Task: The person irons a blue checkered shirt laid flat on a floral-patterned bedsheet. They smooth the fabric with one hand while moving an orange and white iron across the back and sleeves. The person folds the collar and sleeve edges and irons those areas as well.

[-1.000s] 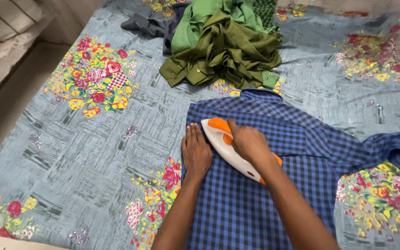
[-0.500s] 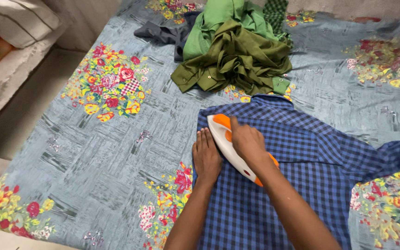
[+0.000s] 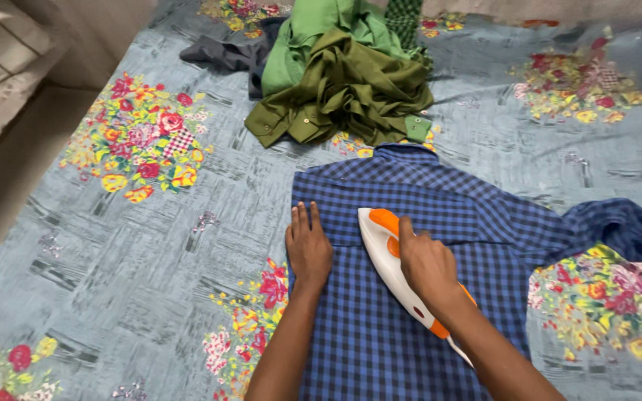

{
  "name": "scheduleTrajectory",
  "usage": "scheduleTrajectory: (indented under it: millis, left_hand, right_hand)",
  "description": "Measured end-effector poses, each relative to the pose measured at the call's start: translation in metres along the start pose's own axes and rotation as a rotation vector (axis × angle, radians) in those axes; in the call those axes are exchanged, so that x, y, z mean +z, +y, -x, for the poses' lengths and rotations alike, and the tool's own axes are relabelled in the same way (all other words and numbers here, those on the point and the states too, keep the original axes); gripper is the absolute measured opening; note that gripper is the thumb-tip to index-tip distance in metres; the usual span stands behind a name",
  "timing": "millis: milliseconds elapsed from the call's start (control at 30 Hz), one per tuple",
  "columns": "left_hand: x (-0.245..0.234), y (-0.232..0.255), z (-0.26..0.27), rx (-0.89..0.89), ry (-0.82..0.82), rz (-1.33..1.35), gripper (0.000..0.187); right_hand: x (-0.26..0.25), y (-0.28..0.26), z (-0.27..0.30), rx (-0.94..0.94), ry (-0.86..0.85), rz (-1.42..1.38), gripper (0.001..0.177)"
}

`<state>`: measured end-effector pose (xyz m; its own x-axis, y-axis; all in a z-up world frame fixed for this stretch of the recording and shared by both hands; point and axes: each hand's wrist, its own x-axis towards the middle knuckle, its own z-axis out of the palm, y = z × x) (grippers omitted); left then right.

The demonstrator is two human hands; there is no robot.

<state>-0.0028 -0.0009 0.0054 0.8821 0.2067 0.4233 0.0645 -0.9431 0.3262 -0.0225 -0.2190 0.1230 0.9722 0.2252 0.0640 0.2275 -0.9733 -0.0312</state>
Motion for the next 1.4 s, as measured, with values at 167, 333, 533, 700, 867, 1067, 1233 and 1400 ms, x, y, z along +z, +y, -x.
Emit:
scheduleTrajectory:
  millis: [167, 333, 533, 700, 867, 1067, 1233, 1400]
  left_hand:
    - [0.0, 0.001, -0.001, 0.012, -0.007, -0.012, 0.06]
    - [0.003, -0.002, -0.001, 0.008, -0.028, -0.036, 0.058]
    - [0.002, -0.003, 0.002, 0.017, -0.012, -0.034, 0.057]
    - [0.004, -0.003, 0.0, 0.002, -0.039, -0.042, 0.057]
    - [0.008, -0.006, 0.0, 0.003, -0.05, -0.038, 0.058]
    - [-0.009, 0.003, -0.002, 0.005, -0.082, -0.085, 0.061]
    - [-0.01, 0.061, 0.001, 0.165, -0.065, -0.018, 0.06]
    - [0.033, 0.172, 0.017, 0.428, -0.14, 0.271, 0.062]
  right_hand:
    - [-0.018, 0.021, -0.005, -0.092, -0.07, -0.143, 0.067]
    - [-0.029, 0.035, 0.016, -0.094, -0.172, -0.22, 0.067]
    - [-0.035, 0.05, 0.043, 0.156, -0.203, -0.08, 0.071]
    - [-0.03, 0.06, 0.038, 0.188, -0.106, -0.063, 0.07]
    - [-0.032, 0.081, 0.052, 0.317, -0.193, -0.048, 0.071]
    - [-0.024, 0.1, 0.054, 0.311, -0.099, -0.109, 0.067]
    - [-0.023, 0.122, 0.054, 0.206, -0.028, -0.209, 0.063]
    - [-0.019, 0.125, 0.025, 0.3, -0.053, -0.132, 0.063]
